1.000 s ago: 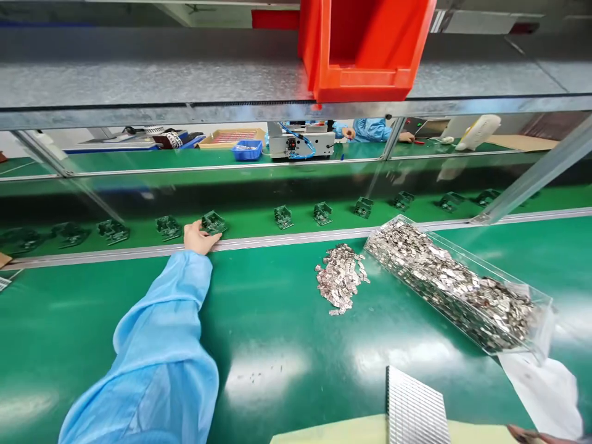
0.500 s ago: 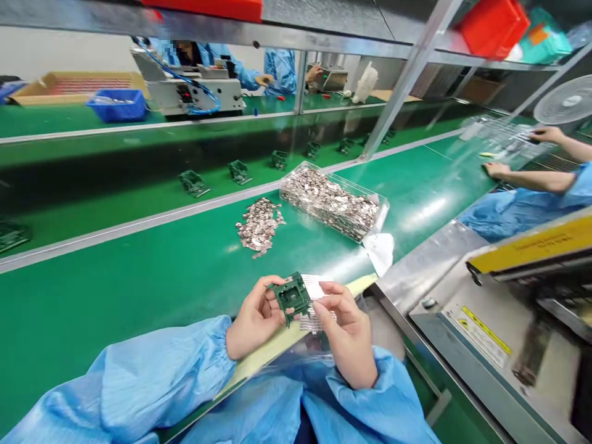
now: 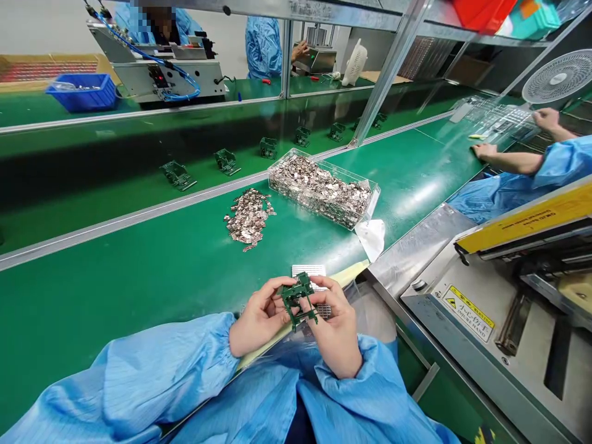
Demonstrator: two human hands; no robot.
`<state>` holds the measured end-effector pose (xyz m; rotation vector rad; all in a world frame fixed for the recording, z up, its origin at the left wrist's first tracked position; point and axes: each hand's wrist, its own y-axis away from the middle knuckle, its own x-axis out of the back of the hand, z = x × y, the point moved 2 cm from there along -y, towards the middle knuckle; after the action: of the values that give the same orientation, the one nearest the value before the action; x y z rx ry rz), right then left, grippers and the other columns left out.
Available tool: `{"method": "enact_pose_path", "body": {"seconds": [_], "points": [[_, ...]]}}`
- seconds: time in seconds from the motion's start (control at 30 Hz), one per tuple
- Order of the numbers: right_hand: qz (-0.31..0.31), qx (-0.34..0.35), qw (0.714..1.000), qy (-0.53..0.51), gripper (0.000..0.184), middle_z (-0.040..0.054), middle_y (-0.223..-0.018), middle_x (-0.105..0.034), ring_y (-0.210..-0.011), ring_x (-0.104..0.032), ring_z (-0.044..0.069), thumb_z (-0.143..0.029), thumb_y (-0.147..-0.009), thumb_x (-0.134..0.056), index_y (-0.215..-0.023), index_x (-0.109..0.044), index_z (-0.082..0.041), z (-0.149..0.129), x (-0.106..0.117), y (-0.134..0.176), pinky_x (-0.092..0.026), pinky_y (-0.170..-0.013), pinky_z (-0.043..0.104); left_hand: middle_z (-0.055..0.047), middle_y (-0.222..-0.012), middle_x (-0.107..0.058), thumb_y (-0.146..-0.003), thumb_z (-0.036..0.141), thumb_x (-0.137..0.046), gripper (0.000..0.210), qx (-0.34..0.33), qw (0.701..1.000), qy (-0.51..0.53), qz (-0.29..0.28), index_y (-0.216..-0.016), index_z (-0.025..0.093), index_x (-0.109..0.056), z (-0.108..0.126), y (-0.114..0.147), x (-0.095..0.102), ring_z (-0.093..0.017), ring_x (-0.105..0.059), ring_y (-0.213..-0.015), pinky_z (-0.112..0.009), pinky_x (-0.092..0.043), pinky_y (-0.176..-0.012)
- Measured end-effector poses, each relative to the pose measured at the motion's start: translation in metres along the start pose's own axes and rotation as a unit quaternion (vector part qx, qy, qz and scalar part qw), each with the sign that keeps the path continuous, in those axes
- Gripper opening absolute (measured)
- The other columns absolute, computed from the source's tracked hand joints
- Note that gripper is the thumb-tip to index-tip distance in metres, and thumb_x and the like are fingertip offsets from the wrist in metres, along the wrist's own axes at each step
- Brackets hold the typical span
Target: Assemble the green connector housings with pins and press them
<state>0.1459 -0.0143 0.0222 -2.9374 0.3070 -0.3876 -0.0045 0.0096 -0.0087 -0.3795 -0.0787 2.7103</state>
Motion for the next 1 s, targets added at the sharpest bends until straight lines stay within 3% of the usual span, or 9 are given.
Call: {"method": "enact_pose_path", "body": {"seconds": [0.2,0.47,0.67,0.87,1.0], "points": [[0.025,0.004,1.000,0.015,0.014,0.0078,-0.097,-0.063,-0.097,-0.060,0.024,-0.028,-0.081,-0.068,-0.069,-0.066,-0.022,0.003,-0.005,0.003,-0.049,-0.085,0.037,-0.002,-0.082,-0.064,-0.087,0.028,-0.063,0.027,-0.016,0.998,-0.048,0.028,-0.113,0.023,-0.056,0.001,0.001,0.000,-0.010,-0.060,-0.062,-0.019,-0.053,-0.060],[-0.019,-0.061,0.996,-0.069,0.014,0.0049,-0.083,-0.064,-0.075,-0.062,0.019,-0.032,-0.081,-0.067,-0.073,-0.066,-0.020,0.008,-0.007,0.003,-0.052,-0.065,0.029,0.000,-0.070,-0.058,-0.084,0.033,-0.066,0.031,0.026,0.995,-0.072,0.068,-0.113,0.023,-0.058,0.000,0.005,0.000,-0.011,-0.056,-0.057,-0.020,-0.051,-0.053],[-0.019,-0.143,0.977,-0.159,0.021,0.0004,-0.064,-0.064,-0.058,-0.059,0.016,-0.035,-0.070,-0.077,-0.068,-0.060,-0.021,0.011,-0.010,0.002,-0.052,-0.054,0.027,-0.002,-0.077,-0.063,-0.083,0.034,-0.067,0.029,0.024,0.993,-0.091,0.070,-0.109,0.023,-0.060,0.005,0.006,-0.001,-0.014,-0.059,-0.062,-0.023,-0.053,-0.057],[-0.036,-0.130,0.974,-0.185,0.020,0.0024,-0.073,-0.067,-0.067,-0.062,0.017,-0.035,-0.071,-0.076,-0.070,-0.064,-0.020,0.010,-0.004,0.005,-0.053,-0.061,0.028,-0.003,-0.080,-0.065,-0.083,0.034,-0.067,0.031,0.028,0.991,-0.112,0.073,-0.110,0.023,-0.061,0.007,0.008,-0.002,-0.014,-0.060,-0.060,-0.024,-0.053,-0.056],[-0.021,-0.151,0.967,-0.204,0.025,-0.0001,-0.064,-0.063,-0.058,-0.057,0.015,-0.035,-0.066,-0.080,-0.068,-0.061,-0.020,0.012,-0.005,0.009,-0.049,-0.054,0.025,-0.003,-0.080,-0.067,-0.079,0.036,-0.071,0.033,0.033,0.989,-0.122,0.077,-0.109,0.024,-0.063,0.005,0.012,-0.006,-0.014,-0.060,-0.059,-0.025,-0.054,-0.055]]}}
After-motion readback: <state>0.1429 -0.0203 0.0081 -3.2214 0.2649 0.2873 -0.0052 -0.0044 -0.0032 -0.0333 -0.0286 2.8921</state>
